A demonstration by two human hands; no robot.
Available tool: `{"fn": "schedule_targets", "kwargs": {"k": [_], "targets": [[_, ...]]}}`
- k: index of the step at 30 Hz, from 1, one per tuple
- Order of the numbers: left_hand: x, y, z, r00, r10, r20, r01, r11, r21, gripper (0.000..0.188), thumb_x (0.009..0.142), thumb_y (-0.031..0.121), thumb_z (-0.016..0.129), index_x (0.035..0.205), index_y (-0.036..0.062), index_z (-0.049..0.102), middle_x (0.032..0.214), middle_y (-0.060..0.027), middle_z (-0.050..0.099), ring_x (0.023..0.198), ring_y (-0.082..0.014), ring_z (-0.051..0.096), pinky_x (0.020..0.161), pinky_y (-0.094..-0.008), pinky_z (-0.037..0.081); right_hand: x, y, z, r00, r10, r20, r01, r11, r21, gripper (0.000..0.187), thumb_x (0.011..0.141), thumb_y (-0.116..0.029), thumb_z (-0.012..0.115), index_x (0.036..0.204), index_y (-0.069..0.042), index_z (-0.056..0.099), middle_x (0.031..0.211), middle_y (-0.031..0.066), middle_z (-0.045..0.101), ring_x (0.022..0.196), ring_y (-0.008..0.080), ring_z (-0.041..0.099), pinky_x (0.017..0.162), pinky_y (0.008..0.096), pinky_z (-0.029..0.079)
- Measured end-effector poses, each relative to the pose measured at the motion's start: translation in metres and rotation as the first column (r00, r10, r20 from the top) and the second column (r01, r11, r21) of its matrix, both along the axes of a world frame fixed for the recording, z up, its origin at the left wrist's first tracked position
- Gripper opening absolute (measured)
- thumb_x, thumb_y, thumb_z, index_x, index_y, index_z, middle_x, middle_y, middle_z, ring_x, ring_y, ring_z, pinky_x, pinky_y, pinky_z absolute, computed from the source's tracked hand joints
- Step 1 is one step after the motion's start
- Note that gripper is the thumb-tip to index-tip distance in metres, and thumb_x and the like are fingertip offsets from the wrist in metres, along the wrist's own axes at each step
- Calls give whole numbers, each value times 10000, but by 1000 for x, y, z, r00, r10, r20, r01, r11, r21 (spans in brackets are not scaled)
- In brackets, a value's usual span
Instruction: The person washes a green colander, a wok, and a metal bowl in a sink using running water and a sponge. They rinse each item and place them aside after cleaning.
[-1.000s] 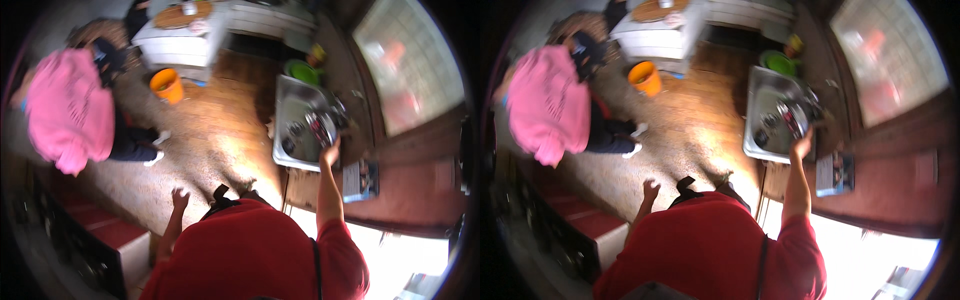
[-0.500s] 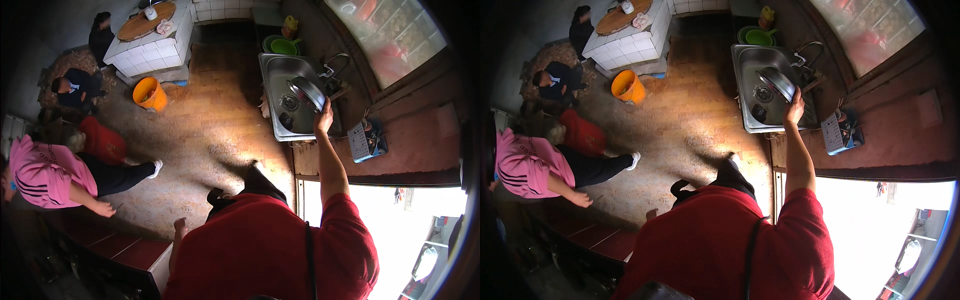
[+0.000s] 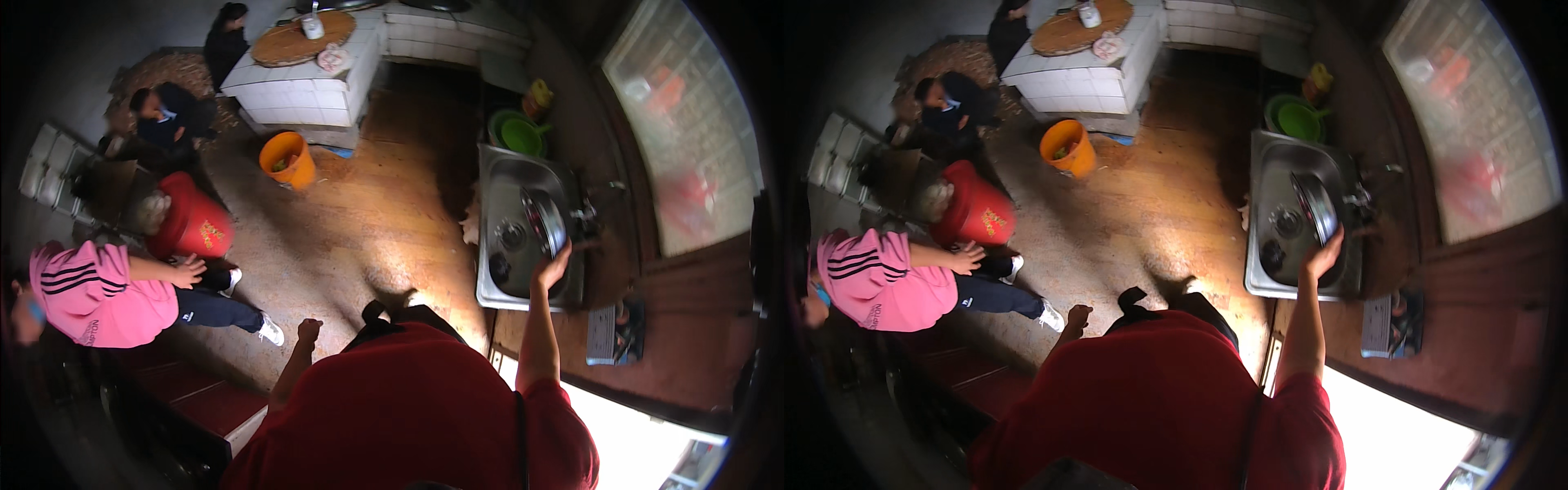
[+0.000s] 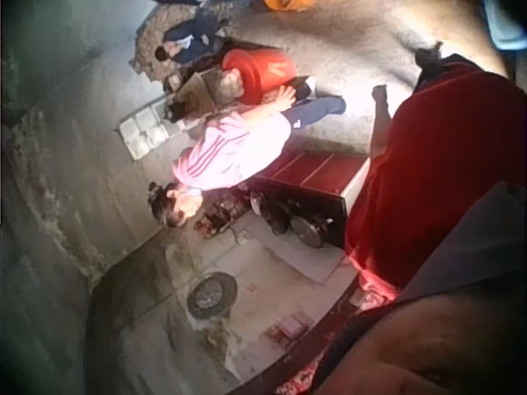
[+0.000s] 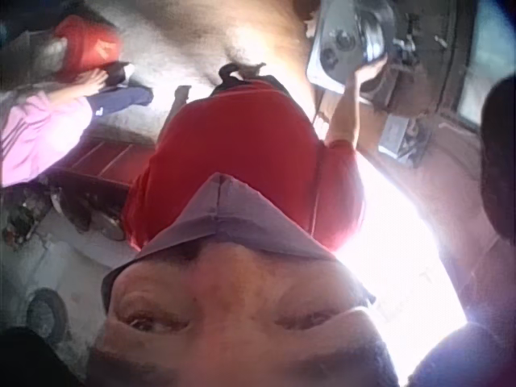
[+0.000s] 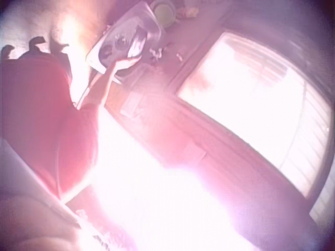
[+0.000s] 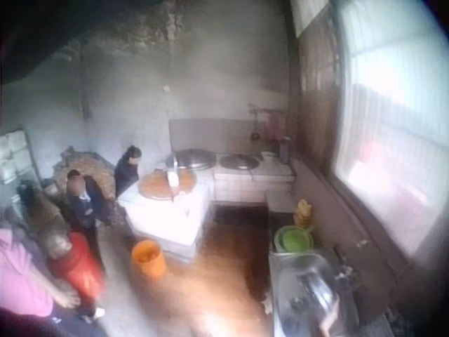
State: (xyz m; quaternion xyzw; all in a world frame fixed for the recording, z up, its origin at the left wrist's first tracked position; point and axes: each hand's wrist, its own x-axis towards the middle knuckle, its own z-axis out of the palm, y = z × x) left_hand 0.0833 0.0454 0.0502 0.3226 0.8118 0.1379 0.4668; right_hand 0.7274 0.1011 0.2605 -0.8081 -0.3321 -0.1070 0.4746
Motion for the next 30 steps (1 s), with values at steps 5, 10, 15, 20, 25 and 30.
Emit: {"fn": "schedule_targets", "kwargs": {"k": [5, 10, 15, 20, 25, 30], "targets": [[-26, 26, -21, 913, -401, -78, 406, 912, 62, 313, 762, 283, 646, 835, -22, 637, 658, -159, 613, 481, -254, 577, 477, -390, 470, -6, 23, -11, 996, 73, 46, -69, 994, -84, 529, 777, 30, 452, 1296, -66, 434, 1240, 193, 514, 1142, 371, 469, 973, 422, 367], [-8, 81, 3, 981, -172, -84, 165, 983, -85, 256, 746, 254, 666, 753, 0, 636, 629, -128, 605, 479, -228, 563, 462, -389, 463, -18, 35, -23, 1000, -13, -11, 12, 996, -92, 610, 715, 103, 421, 1297, -79, 432, 1232, 206, 511, 1133, 393, 470, 961, 442, 372], [22, 152, 24, 985, -133, -111, 128, 990, -54, 226, 724, 224, 671, 766, 4, 634, 679, -145, 623, 510, -217, 577, 476, -364, 485, -13, 50, -28, 897, -302, -324, 250, 949, -193, 445, 865, -171, 544, 1273, -35, 434, 1116, 221, 595, 997, 392, 582, 847, 432, 445], [-2, 269, -18, 689, -686, -234, 670, 726, -153, 285, 773, 299, 614, 748, 16, 642, 752, -130, 643, 583, -223, 604, 548, -375, 507, -23, 98, -15, 435, 111, -894, 212, 952, 221, 403, 872, -216, 567, 1199, 9, 502, 1032, 131, 622, 875, 254, 629, 679, 360, 551], [38, 377, 30, 949, -142, 281, 162, 985, -51, 178, 816, 236, 573, 808, 70, 637, 598, -30, 505, 520, -150, 501, 446, -317, 424, -23, 167, -18, 27, 437, -899, 343, 841, 419, 211, 895, -134, 501, 1023, 20, 566, 954, 154, 655, 785, 267, 647, 650, 336, 578], [109, 467, 94, 705, -478, 523, 495, 861, 119, 228, 864, 266, 556, 1010, 92, 565, 848, -47, 569, 732, -154, 575, 605, -287, 468, -99, 237, 13, -123, 407, -905, 304, 884, 357, 157, 873, -119, 535, 951, 9, 579, 783, 110, 633, 613, 214, 620, 488, 259, 550]]}}
